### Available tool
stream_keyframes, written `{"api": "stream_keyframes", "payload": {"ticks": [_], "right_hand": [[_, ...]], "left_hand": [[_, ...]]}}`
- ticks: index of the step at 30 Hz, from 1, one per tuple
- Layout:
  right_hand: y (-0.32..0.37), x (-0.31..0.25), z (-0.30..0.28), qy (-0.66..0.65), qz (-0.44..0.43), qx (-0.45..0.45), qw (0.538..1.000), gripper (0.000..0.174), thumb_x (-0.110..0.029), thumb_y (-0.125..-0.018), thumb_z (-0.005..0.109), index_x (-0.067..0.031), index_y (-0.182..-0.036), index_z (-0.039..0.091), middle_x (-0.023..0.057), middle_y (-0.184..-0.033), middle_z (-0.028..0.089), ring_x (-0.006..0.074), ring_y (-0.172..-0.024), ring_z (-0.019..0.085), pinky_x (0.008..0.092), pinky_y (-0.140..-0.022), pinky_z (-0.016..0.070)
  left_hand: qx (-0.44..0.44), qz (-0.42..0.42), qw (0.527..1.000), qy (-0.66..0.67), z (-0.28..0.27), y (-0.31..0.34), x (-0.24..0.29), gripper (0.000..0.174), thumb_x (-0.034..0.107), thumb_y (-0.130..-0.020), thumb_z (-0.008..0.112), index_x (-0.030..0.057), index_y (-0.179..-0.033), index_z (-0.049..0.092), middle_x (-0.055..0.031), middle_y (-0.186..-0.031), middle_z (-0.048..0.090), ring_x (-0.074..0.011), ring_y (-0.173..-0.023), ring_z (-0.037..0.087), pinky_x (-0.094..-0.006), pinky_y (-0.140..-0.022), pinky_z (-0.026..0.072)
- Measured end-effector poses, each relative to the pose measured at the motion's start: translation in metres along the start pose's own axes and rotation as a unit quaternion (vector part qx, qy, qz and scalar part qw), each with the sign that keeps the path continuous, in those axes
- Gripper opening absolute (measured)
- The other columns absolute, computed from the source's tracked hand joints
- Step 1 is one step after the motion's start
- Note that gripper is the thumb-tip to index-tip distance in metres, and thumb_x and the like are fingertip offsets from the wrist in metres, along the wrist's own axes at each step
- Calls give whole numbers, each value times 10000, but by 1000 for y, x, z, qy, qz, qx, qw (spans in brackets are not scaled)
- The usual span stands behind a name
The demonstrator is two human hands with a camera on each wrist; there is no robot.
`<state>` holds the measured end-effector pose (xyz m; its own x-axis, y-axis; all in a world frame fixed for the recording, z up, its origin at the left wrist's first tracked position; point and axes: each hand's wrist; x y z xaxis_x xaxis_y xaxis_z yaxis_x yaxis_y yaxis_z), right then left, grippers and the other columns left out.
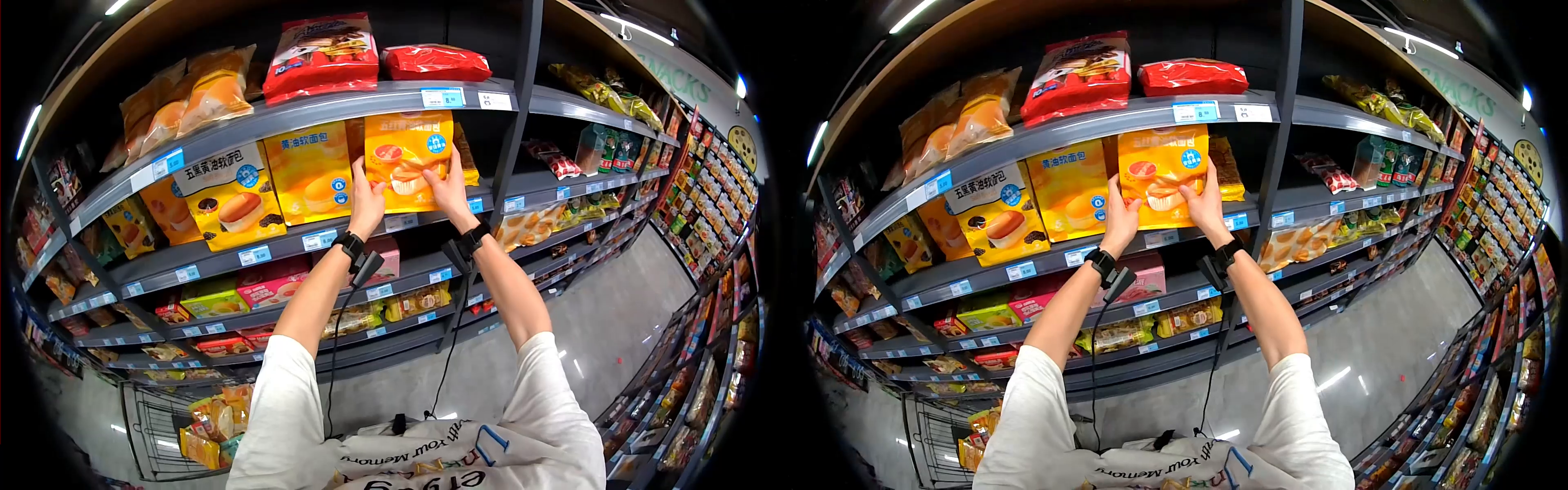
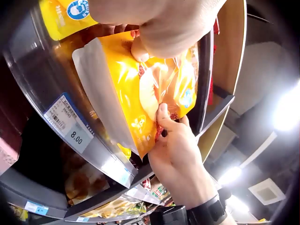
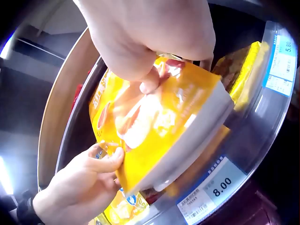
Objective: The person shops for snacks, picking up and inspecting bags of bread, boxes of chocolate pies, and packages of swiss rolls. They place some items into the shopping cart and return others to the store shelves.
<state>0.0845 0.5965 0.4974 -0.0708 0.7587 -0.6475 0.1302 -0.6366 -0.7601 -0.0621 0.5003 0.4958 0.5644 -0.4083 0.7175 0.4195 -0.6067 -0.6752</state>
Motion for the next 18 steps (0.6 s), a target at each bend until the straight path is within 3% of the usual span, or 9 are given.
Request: {"api": "stream_keyframes", "payload": {"ticks": [4,8,10,12,14,15,18], "right_hand": [[-7,3,2,17,24,-8,1000,724,67,-746,636,-69,-1363,283,190,-1229,503,294,-1147,502,343,-966,403],[-4,18,15,34,39,-25,998,701,89,-754,603,-54,-1360,281,195,-1260,466,311,-1163,479,355,-980,384],[0,28,20,50,31,-42,997,674,84,-771,582,-38,-1358,273,209,-1291,428,340,-1191,447,364,-997,362],[4,38,25,60,6,-24,998,663,70,-786,573,-29,-1362,260,225,-1302,408,370,-1208,421,372,-1006,350],[5,49,28,55,12,-23,998,656,15,-813,573,-1,-1372,230,253,-1318,388,389,-1214,408,378,-1008,343],[7,49,29,57,17,-18,998,661,-6,-820,574,16,-1375,217,266,-1324,380,393,-1215,406,375,-1009,341],[12,54,34,96,18,-2,995,687,-69,-842,570,66,-1385,171,296,-1356,339,396,-1234,387,368,-1020,326]], "left_hand": [[7,-13,999,-52,7,-12,-11,563,-126,-746,529,1,-1252,318,-254,-1139,507,-418,-1051,501,-421,-866,425],[21,9,990,-136,15,-15,-40,539,-143,-730,496,-28,-1231,334,-275,-1136,494,-437,-1064,475,-430,-885,412],[17,32,986,-162,13,-8,-47,432,-92,-777,497,-52,-1183,356,-274,-1110,510,-444,-1063,472,-432,-890,399],[-5,8,988,-153,11,-2,-50,474,-83,-783,495,-70,-1233,346,-295,-1200,460,-430,-1147,429,-409,-950,369],[24,3,989,-143,12,8,-47,639,-103,-753,458,-87,-1348,227,-309,-1255,431,-426,-1187,410,-394,-985,361],[-6,-44,993,-113,4,14,-33,700,-87,-769,462,-85,-1390,138,-317,-1329,364,-410,-1240,371,-376,-1022,324],[12,31,997,-67,-1,34,-49,661,-58,-790,474,-56,-1389,195,-296,-1332,380,-402,-1227,395,-365,-1016,337]]}}
Point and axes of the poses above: each hand's wrist, its own y-axis away from the middle knuckle, its own z-axis out of the palm, x = y × z
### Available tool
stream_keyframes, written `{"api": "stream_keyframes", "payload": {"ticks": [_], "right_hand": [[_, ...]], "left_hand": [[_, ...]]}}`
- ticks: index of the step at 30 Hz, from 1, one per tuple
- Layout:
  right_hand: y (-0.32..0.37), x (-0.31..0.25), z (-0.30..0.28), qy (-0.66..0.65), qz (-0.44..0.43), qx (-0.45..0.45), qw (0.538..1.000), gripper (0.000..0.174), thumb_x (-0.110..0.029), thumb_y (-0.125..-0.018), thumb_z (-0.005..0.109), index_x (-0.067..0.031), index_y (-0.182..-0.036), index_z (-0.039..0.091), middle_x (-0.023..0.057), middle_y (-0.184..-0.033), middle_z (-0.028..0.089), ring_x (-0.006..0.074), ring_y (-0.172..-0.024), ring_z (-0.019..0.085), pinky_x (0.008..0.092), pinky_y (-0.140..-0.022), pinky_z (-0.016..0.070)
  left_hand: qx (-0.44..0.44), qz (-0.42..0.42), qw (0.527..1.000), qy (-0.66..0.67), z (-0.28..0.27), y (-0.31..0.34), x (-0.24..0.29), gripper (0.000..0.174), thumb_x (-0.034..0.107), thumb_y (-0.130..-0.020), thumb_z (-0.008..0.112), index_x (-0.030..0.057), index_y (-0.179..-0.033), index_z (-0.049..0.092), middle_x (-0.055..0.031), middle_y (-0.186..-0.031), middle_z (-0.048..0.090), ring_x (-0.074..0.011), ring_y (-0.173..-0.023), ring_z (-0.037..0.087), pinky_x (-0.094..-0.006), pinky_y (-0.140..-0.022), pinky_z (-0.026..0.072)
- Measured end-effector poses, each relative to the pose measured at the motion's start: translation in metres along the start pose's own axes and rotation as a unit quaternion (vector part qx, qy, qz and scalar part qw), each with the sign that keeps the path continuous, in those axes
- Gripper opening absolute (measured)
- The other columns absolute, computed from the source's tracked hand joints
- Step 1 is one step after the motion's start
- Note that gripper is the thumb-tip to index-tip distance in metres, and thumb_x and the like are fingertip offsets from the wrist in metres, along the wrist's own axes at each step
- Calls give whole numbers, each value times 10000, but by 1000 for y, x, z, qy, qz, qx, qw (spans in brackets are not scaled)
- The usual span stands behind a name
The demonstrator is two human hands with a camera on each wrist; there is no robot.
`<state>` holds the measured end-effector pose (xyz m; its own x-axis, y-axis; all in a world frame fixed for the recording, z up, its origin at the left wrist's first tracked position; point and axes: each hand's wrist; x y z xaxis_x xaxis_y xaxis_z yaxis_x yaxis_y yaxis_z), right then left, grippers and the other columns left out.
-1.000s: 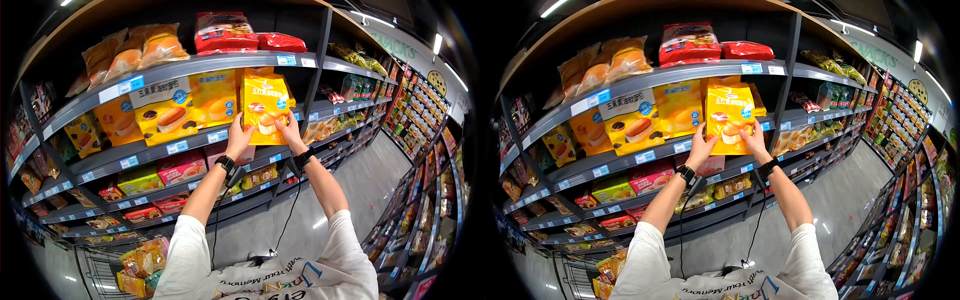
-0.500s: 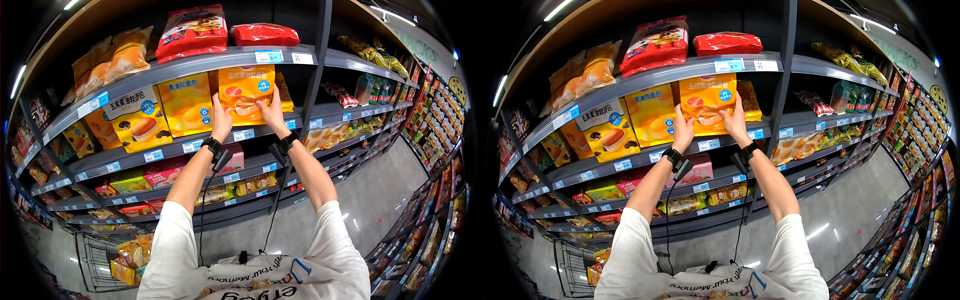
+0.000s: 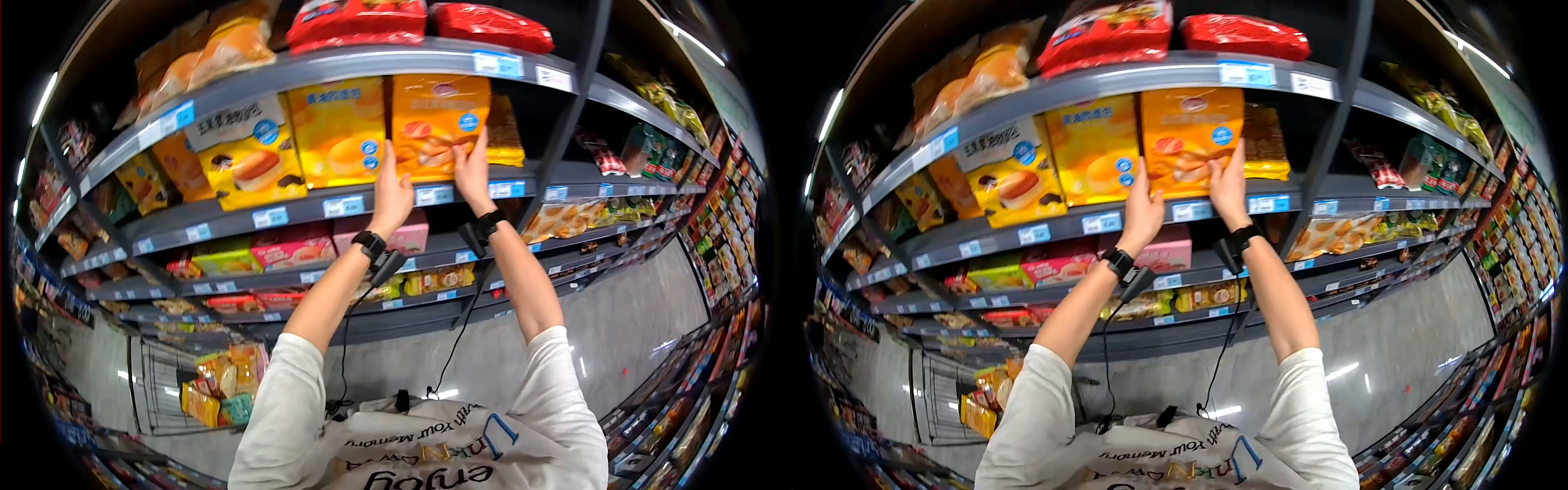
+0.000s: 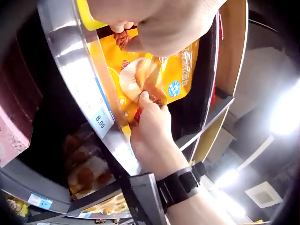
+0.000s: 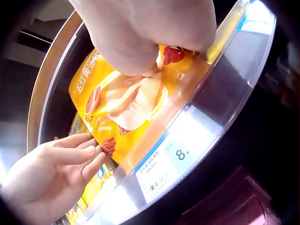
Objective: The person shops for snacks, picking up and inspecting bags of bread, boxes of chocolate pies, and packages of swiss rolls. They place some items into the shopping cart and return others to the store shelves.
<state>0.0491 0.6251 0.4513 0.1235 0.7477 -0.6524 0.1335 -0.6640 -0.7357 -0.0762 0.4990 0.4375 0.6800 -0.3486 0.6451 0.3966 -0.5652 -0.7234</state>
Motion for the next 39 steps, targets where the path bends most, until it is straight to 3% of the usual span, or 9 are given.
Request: {"api": "stream_keyframes", "payload": {"ticks": [6,10,13,16,21,25,31,34,39], "right_hand": [[47,15,22,173,-76,54,981,667,-223,-900,485,80,-1397,160,267,-1467,138,352,-1382,101,386,-1121,54],[156,-7,56,194,-82,12,978,677,-172,-882,498,21,-1423,141,271,-1479,34,391,-1377,79,415,-1117,61],[264,-15,95,125,-42,-103,986,680,-60,-847,491,7,-1427,140,273,-1479,30,394,-1375,82,419,-1115,86],[381,-11,144,47,62,-265,961,591,14,-823,483,37,-1373,270,234,-1446,234,345,-1359,192,383,-1115,121],[520,-72,229,50,184,-501,844,383,14,-820,478,-30,-1199,512,178,-1245,517,320,-1145,501,363,-941,408],[601,-117,294,-15,271,-607,747,220,11,-866,485,19,-1065,578,130,-1013,645,218,-890,636,294,-788,489],[638,-211,360,12,233,-747,622,234,-81,-903,472,9,-1095,571,138,-1005,651,218,-912,634,306,-781,486],[657,-213,367,13,253,-750,611,269,-31,-864,450,12,-1102,569,178,-1008,644,292,-936,626,335,-801,491],[665,-194,357,41,291,-734,612,245,-52,-892,456,3,-1101,572,143,-990,656,229,-912,635,317,-788,489]], "left_hand": [[66,-102,981,152,-38,74,0,377,-70,-811,496,26,-1176,506,-103,-1033,607,-133,-856,593,-258,-702,484],[89,-310,922,215,-118,180,-51,316,-83,-801,478,-2,-1105,510,-93,-967,610,-124,-784,602,-241,-648,488],[225,-285,923,129,-196,292,-141,290,-73,-814,464,-4,-1091,515,-90,-911,625,-131,-708,608,-238,-607,487],[295,-374,878,49,-320,402,-190,284,-65,-819,458,4,-1086,527,-87,-910,627,-138,-696,596,-252,-605,493],[516,-539,664,59,-521,543,-215,213,-2,-757,568,-16,-969,577,-68,-869,599,-127,-672,549,-234,-521,439],[539,-555,633,23,-642,653,-258,192,26,-770,589,19,-960,569,-13,-785,545,-119,-667,516,-238,-576,432],[551,-557,615,-94,-742,724,-335,348,-15,-776,515,6,-1124,514,-119,-1002,608,-253,-864,612,-364,-698,525],[526,-678,512,45,-776,714,-339,424,22,-775,645,27,-1173,502,-117,-1027,607,-268,-809,631,-423,-640,542],[479,-720,501,41,-781,713,-343,449,139,-789,699,40,-1181,503,-106,-1035,598,-249,-822,630,-390,-616,562]]}}
Point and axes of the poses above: each hand's wrist, its own y-axis away from the middle knuckle, its own z-axis out of the palm, x = y × z
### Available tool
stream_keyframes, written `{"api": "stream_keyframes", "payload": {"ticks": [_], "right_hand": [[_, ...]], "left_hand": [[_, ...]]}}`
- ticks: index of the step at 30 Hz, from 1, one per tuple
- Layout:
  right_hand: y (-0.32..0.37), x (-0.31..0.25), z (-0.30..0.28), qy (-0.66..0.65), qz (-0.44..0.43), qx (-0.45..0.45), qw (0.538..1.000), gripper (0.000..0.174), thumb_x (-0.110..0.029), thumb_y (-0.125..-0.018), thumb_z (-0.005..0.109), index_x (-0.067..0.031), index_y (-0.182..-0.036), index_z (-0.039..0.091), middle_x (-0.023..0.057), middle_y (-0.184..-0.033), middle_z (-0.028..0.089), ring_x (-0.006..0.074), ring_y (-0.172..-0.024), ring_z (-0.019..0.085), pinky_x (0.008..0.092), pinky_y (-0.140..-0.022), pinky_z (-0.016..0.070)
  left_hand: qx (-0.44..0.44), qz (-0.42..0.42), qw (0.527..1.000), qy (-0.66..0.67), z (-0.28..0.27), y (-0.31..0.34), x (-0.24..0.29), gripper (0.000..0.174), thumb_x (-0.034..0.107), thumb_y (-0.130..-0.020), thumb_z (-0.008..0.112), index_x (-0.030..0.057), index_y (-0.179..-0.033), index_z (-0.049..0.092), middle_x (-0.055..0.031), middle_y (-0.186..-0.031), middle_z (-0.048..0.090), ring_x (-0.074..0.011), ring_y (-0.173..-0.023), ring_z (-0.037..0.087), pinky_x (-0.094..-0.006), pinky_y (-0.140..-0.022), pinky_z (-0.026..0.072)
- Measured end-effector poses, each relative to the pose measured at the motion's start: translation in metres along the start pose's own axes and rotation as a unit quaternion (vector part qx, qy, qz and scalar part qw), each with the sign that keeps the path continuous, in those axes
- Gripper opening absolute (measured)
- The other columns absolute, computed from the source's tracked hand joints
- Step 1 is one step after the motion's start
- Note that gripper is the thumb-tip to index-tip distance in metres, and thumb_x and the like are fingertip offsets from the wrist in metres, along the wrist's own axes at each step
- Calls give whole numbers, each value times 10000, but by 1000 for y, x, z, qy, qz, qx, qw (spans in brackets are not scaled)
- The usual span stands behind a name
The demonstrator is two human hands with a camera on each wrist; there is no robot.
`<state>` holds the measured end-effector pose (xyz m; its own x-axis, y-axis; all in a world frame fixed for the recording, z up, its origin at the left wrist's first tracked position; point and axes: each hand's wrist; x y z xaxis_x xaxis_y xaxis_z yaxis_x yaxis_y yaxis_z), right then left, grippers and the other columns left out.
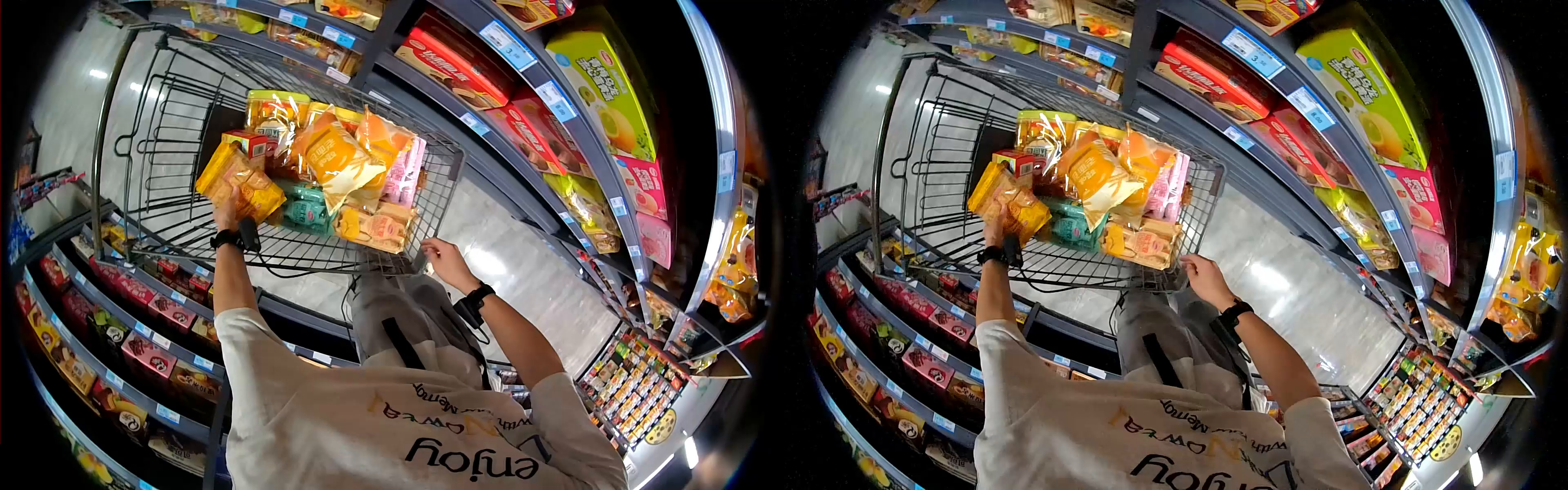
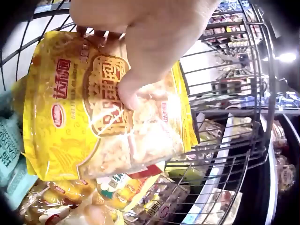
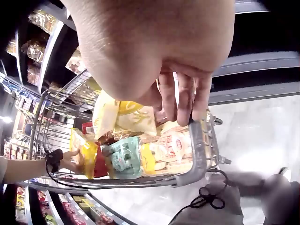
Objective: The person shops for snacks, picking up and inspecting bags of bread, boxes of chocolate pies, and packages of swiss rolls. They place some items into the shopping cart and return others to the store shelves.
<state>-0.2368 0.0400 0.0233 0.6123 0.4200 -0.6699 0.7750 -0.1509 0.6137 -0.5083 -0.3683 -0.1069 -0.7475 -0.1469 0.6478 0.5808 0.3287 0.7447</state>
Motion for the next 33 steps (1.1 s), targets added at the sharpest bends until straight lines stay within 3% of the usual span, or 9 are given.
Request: {"api": "stream_keyframes", "payload": {"ticks": [6,11,13,15,21,26,28,31,33], "right_hand": [[18,13,-20,6,31,30,999,262,-38,-883,424,-2,-1085,588,153,-1010,651,269,-917,635,359,-789,492],[38,35,-32,-56,-12,76,995,244,-30,-883,430,3,-1056,597,166,-998,653,267,-932,634,345,-794,494],[52,42,-45,-53,-42,81,994,243,-24,-893,430,37,-1092,555,157,-978,650,213,-913,630,317,-805,491],[66,53,-63,-82,-71,83,991,246,-25,-892,433,33,-1099,552,138,-1001,643,199,-932,622,307,-802,487],[148,54,-129,-330,-114,87,933,379,-149,-872,591,3,-1205,491,133,-1092,602,183,-950,591,298,-811,488],[218,95,-192,-461,-214,166,845,508,1,-776,678,-30,-1223,439,54,-1140,564,154,-1038,547,314,-897,449],[260,122,-229,-485,-216,188,827,507,8,-768,681,-25,-1216,446,51,-1123,569,148,-1023,550,303,-894,446],[324,163,-289,-478,-202,227,824,473,16,-733,708,-11,-1161,508,40,-1058,601,136,-977,567,282,-884,442],[368,187,-322,-513,-205,209,807,486,9,-734,710,-7,-1173,503,48,-1054,607,138,-959,582,286,-870,458]], "left_hand": [[-124,-5,992,-2,-32,-15,-38,292,376,-838,636,96,-869,563,-28,-687,538,-161,-527,466,-242,-416,344],[-89,-24,978,185,13,87,-27,229,285,-881,585,96,-1007,554,-21,-739,582,-178,-583,530,-261,-517,432],[-221,-27,933,283,10,103,-46,290,235,-863,606,78,-1096,536,-69,-950,583,-182,-833,576,-278,-645,516],[-79,-37,927,366,54,177,-50,228,258,-849,622,46,-915,570,-51,-670,552,-187,-511,518,-297,-466,445],[-317,-45,941,110,148,383,-115,193,224,-825,666,68,-910,590,-62,-715,609,-107,-525,545,-204,-513,464],[-506,-83,845,153,259,522,-202,283,207,-836,660,56,-1058,571,-84,-889,644,-153,-788,612,-279,-726,500],[-554,-63,809,185,280,583,-213,316,255,-886,587,69,-1137,541,-72,-1155,583,-189,-1102,525,-347,-985,386],[-631,-113,738,212,293,639,-205,384,317,-898,560,76,-1191,506,-65,-1192,560,-205,-1151,487,-364,-1031,334],[-624,-90,758,167,307,650,-208,409,349,-913,526,85,-1220,471,-64,-1217,533,-230,-1133,498,-368,-1014,355]]}}
Point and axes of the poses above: each hand's wrist, its own y-axis away from the middle knuckle, its own z-axis out of the palm, x = y × z
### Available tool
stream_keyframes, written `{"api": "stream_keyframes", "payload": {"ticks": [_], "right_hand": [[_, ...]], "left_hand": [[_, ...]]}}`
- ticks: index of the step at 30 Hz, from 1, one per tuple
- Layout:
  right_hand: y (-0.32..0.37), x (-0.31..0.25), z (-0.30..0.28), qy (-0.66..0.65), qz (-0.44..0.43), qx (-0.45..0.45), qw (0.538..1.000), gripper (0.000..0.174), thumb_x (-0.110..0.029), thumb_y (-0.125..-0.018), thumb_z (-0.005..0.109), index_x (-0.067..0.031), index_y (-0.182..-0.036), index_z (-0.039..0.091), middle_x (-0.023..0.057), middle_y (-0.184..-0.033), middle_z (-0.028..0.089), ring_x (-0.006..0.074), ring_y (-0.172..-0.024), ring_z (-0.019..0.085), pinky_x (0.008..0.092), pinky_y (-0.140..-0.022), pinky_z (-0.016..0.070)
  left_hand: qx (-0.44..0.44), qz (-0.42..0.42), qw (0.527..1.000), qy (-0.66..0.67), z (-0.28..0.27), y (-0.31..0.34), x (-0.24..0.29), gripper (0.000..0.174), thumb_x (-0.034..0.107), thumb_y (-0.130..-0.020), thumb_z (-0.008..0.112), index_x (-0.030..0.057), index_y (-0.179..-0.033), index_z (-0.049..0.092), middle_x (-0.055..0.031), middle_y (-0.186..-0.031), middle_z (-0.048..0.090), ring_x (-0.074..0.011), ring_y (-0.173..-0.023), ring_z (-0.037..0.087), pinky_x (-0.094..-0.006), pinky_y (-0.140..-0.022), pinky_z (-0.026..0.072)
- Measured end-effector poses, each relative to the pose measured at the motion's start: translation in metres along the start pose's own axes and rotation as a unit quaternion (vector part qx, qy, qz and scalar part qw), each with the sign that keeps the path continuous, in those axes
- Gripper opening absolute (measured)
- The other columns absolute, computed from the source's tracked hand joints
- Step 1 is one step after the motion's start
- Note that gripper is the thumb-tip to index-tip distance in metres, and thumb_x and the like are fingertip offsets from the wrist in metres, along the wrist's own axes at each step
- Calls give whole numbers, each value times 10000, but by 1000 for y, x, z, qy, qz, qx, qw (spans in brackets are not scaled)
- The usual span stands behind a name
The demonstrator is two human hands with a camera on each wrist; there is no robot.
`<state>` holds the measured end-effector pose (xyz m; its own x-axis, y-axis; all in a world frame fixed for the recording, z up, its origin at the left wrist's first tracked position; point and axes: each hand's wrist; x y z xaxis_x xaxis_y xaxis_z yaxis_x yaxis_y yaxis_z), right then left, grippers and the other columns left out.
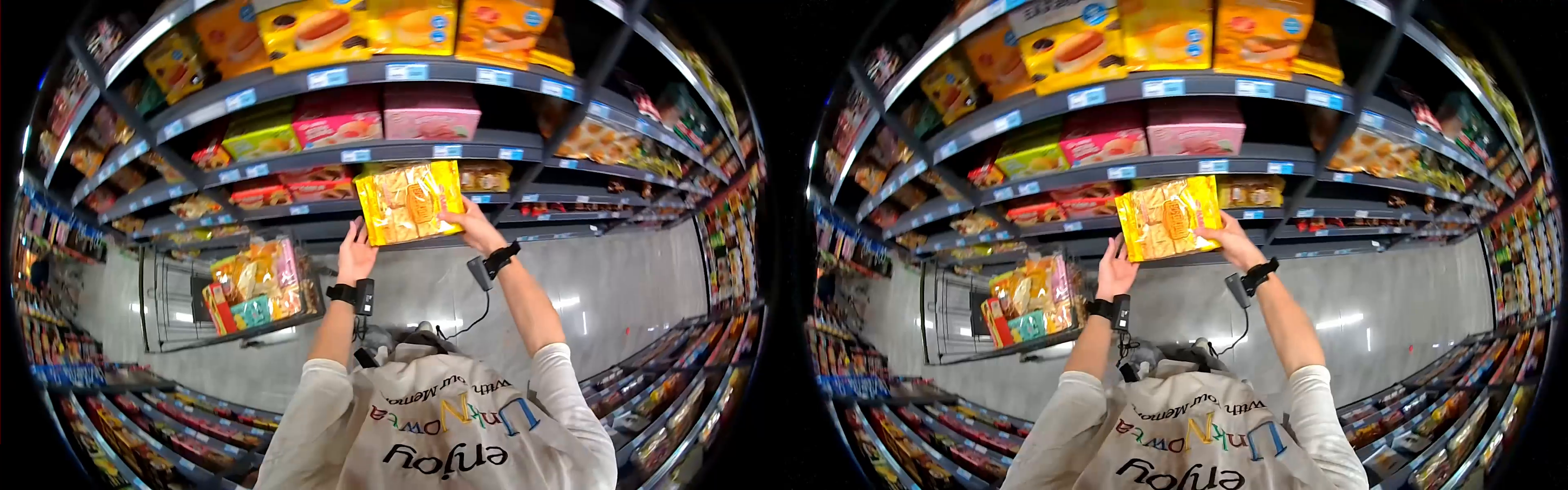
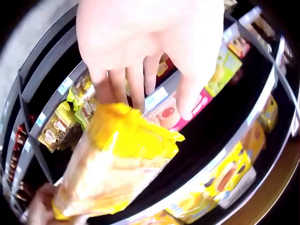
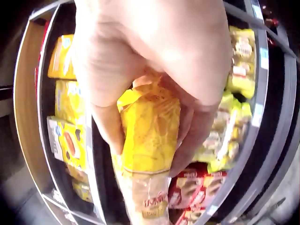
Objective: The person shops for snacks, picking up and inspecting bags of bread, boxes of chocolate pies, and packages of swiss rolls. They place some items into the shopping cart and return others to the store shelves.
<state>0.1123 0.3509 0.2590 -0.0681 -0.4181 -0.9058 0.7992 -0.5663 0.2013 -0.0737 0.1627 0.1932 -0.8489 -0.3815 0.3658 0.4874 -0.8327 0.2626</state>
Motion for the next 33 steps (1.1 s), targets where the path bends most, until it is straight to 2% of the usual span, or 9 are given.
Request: {"api": "stream_keyframes", "payload": {"ticks": [2,4,8,12,15,19,25,28,33], "right_hand": [[13,-31,-35,17,-19,-2,1000,499,8,-740,706,-7,-1192,494,57,-1077,605,142,-947,594,283,-844,478],[28,-61,-59,51,11,-34,998,539,-3,-735,709,-13,-1216,467,79,-1120,596,159,-998,588,307,-888,468],[50,-110,-95,154,15,-62,986,586,-58,-743,723,-12,-1258,447,86,-1155,573,167,-1040,572,320,-884,474],[70,-144,-114,-31,-144,42,988,457,-157,-868,611,-43,-1276,439,85,-1118,583,183,-976,583,370,-839,480],[71,-153,-130,-53,-131,29,990,474,-176,-879,602,-57,-1296,409,76,-1113,582,176,-991,574,378,-850,466],[72,-184,-136,-46,-218,104,969,500,-163,-893,583,-95,-1333,356,54,-1154,564,147,-982,567,352,-812,473],[70,-210,-141,-62,-232,94,966,495,-142,-902,567,-100,-1341,341,18,-1112,566,106,-935,549,326,-791,465],[56,-216,-157,-62,-235,95,965,513,-125,-897,572,-94,-1352,339,59,-1206,550,163,-1043,544,356,-813,463],[41,-262,-165,33,-281,88,955,465,-125,-913,546,-77,-1343,376,39,-1208,557,133,-1038,548,281,-816,459]], "left_hand": [[-46,-31,997,-49,16,-12,-12,368,305,-925,516,83,-1216,468,-67,-1234,515,-220,-1119,507,-366,-981,387],[-155,-89,954,-239,45,-23,-25,357,241,-934,510,82,-1247,447,-57,-1232,516,-204,-1117,512,-358,-950,415],[-163,-111,917,-348,117,-26,-72,366,113,-871,607,101,-1215,484,-35,-1149,563,-177,-1084,536,-369,-925,442],[-150,-110,955,-232,143,-52,-114,323,147,-854,638,125,-1157,530,-25,-1138,582,-192,-1076,548,-397,-875,464],[-224,-113,949,-193,175,-66,-142,368,217,-905,556,95,-1237,455,-73,-1286,486,-240,-1209,450,-418,-1010,371],[-262,-182,944,-85,225,-60,-152,510,363,-909,517,76,-1312,388,-94,-1351,428,-253,-1253,398,-410,-1035,336],[-266,-172,942,-114,233,-84,-155,520,365,-900,532,70,-1307,397,-96,-1327,455,-252,-1240,416,-404,-1024,351],[-257,-164,946,-108,239,-97,-154,463,307,-911,536,63,-1287,421,-95,-1279,494,-238,-1191,463,-394,-988,398],[-225,-40,897,-379,286,-122,-145,384,162,-887,589,24,-1234,495,-66,-1142,588,-146,-1014,575,-279,-849,474]]}}
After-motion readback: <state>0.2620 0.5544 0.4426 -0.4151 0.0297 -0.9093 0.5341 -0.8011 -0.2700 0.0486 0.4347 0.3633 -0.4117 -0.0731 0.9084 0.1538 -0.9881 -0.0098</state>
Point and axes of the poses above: each hand's wrist, its own y-axis away from the middle knuckle, its own z-axis out of the palm, x = y × z
